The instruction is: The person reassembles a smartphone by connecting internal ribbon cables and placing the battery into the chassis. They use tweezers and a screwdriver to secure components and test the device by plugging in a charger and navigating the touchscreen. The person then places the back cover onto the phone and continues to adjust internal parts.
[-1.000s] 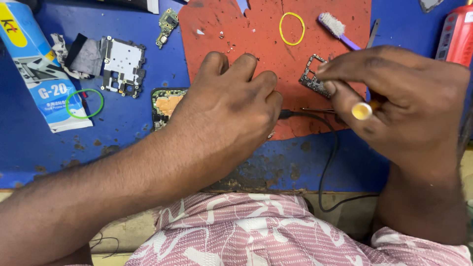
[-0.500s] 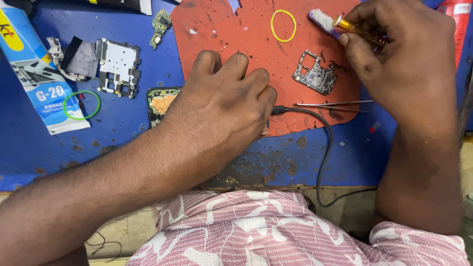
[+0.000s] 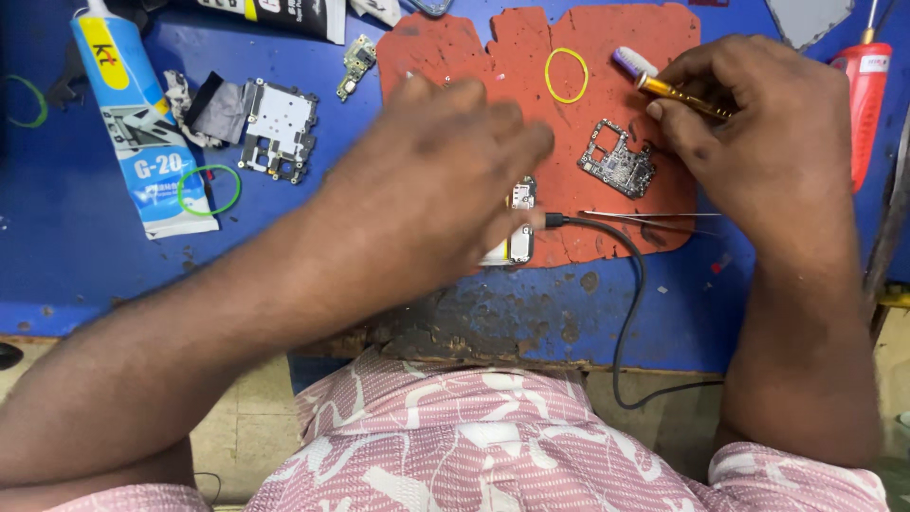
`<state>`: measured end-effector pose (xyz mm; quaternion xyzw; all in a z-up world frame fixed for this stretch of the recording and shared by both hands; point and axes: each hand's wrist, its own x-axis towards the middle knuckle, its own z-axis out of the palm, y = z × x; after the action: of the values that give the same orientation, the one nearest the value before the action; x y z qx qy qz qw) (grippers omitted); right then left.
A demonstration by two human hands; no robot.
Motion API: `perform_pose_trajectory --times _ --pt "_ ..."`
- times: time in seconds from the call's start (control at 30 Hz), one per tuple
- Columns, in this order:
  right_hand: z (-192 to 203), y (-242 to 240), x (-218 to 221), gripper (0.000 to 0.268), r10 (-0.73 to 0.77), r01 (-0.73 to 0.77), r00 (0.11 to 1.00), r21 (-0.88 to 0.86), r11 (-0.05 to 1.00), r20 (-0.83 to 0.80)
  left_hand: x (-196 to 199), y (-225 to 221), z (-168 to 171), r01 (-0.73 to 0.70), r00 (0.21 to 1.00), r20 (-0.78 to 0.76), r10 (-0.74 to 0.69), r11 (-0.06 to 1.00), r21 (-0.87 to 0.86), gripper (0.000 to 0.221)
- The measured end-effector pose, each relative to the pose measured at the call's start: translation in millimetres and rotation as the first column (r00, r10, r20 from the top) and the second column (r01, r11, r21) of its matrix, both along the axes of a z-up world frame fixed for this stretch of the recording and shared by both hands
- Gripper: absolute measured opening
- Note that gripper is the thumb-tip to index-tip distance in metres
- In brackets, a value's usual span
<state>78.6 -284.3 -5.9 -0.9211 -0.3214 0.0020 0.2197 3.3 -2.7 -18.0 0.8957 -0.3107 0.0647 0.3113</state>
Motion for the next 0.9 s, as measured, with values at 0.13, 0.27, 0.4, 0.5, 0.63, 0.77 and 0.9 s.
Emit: perform_pose_trajectory --times 0.13,0.27,0.4,0.5,0.63,0.77,0.9 --pt "4 5 1 0.028 0.017 0.001 0.990 -0.128 0.992 0.140 6 26 13 -0.124 0.975 0.160 0.151 0.978 -0.168 0.024" --pt "15 19 -9 0.031 0.115 -0.076 0.951 -0.141 0.987 0.288 -2 47 26 -0.228 0.955 0.136 0.263 0.947 -0.228 0.017" --pt "16 38 -32 0.032 0.282 -0.283 0.954 -0.001 0.959 0.104 -25 64 35 -0.217 0.970 0.063 0.236 0.951 -0.222 0.020" --pt "14 55 -43 0.043 0.475 -0.467 0.879 0.124 0.875 -0.042 -47 68 33 -0.232 0.973 -0.020 0.231 0.969 -0.088 0.048" --pt "16 66 -55 0.050 0.519 -0.520 0.854 -0.040 0.853 -0.039 -70 62 15 -0.183 0.980 -0.078 0.181 0.983 -0.027 0.081" --pt "14 67 -57 0.042 0.544 -0.542 0.839 -0.060 0.838 0.010 -80 57 -4 -0.216 0.975 -0.040 0.218 0.975 0.057 0.087" --pt "14 66 -61 0.041 0.538 -0.534 0.841 -0.072 0.843 0.063 -81 62 -14 -0.200 0.980 -0.038 0.198 0.979 -0.051 0.082"
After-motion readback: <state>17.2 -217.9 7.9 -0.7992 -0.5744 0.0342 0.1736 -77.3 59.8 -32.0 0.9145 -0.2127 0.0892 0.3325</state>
